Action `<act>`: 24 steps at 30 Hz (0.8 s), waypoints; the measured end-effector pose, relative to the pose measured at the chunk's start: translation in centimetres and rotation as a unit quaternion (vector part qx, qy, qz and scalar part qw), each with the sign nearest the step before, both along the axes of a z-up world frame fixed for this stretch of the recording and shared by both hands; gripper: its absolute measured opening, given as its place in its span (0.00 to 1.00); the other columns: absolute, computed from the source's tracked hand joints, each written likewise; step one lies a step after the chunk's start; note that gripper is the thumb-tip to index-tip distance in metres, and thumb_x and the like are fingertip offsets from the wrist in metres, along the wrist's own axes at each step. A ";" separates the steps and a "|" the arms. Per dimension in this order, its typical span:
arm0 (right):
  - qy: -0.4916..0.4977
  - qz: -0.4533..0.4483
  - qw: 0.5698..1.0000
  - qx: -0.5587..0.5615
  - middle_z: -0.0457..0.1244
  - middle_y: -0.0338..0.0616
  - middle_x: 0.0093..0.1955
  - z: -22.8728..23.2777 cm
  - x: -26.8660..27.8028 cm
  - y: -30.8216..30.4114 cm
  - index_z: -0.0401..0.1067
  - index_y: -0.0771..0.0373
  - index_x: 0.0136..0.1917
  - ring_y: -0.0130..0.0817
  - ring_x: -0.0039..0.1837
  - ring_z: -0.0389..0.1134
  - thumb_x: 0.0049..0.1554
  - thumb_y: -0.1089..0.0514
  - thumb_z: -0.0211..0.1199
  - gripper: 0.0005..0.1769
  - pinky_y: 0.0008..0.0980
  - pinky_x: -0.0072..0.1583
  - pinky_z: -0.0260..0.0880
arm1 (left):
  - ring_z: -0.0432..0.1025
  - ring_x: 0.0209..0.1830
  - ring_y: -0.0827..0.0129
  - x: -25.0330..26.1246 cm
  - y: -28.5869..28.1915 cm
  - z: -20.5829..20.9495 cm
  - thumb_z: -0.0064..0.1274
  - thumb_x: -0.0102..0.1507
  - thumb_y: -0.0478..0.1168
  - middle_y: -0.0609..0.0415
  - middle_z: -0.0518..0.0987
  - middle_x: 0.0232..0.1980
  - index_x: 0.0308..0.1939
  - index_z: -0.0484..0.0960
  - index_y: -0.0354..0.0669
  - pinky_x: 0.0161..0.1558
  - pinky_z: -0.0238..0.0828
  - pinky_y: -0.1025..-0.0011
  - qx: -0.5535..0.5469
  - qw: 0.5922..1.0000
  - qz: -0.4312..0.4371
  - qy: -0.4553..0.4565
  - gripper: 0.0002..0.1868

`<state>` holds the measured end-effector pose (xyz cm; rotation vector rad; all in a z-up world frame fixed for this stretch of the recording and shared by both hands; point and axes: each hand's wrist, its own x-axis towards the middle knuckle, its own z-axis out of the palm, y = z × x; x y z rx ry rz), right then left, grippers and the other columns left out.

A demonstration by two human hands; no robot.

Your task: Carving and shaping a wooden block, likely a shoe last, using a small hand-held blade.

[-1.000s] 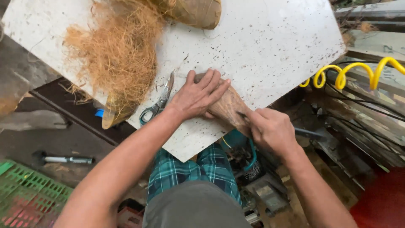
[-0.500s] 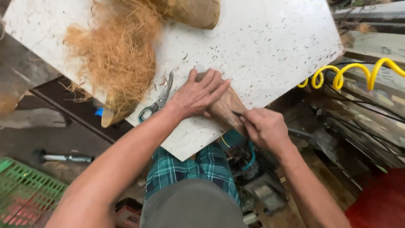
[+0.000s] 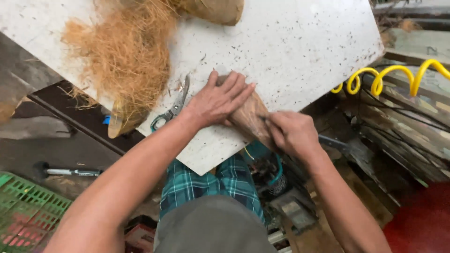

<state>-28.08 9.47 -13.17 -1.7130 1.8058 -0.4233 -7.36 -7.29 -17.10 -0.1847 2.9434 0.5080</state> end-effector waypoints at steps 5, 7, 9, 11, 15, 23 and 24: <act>-0.019 0.000 1.000 0.005 0.67 0.44 0.36 -0.7 -0.3 -0.3 0.75 0.52 0.47 0.45 0.44 0.71 0.55 0.55 0.62 0.05 0.39 0.45 0.72 | 0.53 0.71 0.44 0.0 -0.4 -0.7 0.72 0.39 0.62 0.34 0.62 0.68 0.74 0.56 0.42 0.57 0.54 0.35 0.016 1.000 -0.006 -0.008 0.66; -0.044 -0.002 0.999 0.020 0.67 0.45 0.38 -0.7 -0.5 -0.1 0.76 0.52 0.49 0.46 0.45 0.72 0.55 0.56 0.63 0.08 0.39 0.46 0.73 | 0.53 0.71 0.45 -0.2 0.0 -0.6 0.72 0.40 0.62 0.35 0.63 0.68 0.75 0.55 0.43 0.58 0.54 0.36 0.026 1.000 -0.011 -0.003 0.66; 0.045 0.000 0.999 0.031 0.66 0.36 0.34 -1.6 -0.6 -0.9 0.76 0.51 0.45 0.35 0.39 0.71 0.59 0.54 0.58 0.06 0.27 0.43 0.72 | 0.52 0.70 0.48 -0.2 -0.2 -0.6 0.72 0.40 0.65 0.38 0.62 0.68 0.76 0.54 0.46 0.58 0.54 0.40 -0.007 0.999 -0.005 -0.034 0.68; 0.010 0.025 1.000 0.006 0.66 0.38 0.34 0.2 -0.3 -0.9 0.76 0.53 0.43 0.39 0.38 0.71 0.57 0.55 0.60 0.05 0.31 0.42 0.72 | 0.52 0.70 0.46 -0.3 0.2 -1.0 0.72 0.39 0.65 0.36 0.62 0.68 0.75 0.55 0.44 0.57 0.54 0.38 -0.004 1.000 -0.004 -0.014 0.68; 0.116 0.066 0.990 -0.055 0.62 0.36 0.34 -2.3 -1.5 -1.3 0.72 0.50 0.41 0.39 0.41 0.69 0.58 0.50 0.60 0.06 0.34 0.43 0.70 | 0.53 0.70 0.44 -0.2 -0.2 -1.1 0.73 0.38 0.62 0.35 0.62 0.68 0.74 0.56 0.41 0.57 0.56 0.36 0.003 1.000 -0.009 0.003 0.67; -0.009 -0.006 1.000 -0.006 0.64 0.44 0.34 1.1 -0.3 1.8 0.74 0.55 0.45 0.45 0.41 0.70 0.55 0.56 0.61 0.05 0.39 0.43 0.71 | 0.53 0.71 0.44 -0.2 0.7 -1.4 0.73 0.39 0.61 0.35 0.62 0.69 0.74 0.57 0.41 0.56 0.56 0.34 0.041 0.999 -0.012 -0.008 0.66; -0.018 -0.004 1.000 -0.015 0.62 0.44 0.33 1.8 0.1 1.6 0.73 0.55 0.45 0.45 0.39 0.69 0.55 0.56 0.62 0.04 0.40 0.42 0.71 | 0.53 0.72 0.44 0.0 0.4 -1.7 0.73 0.38 0.62 0.35 0.62 0.69 0.74 0.57 0.42 0.56 0.56 0.33 0.023 1.000 -0.008 -0.015 0.67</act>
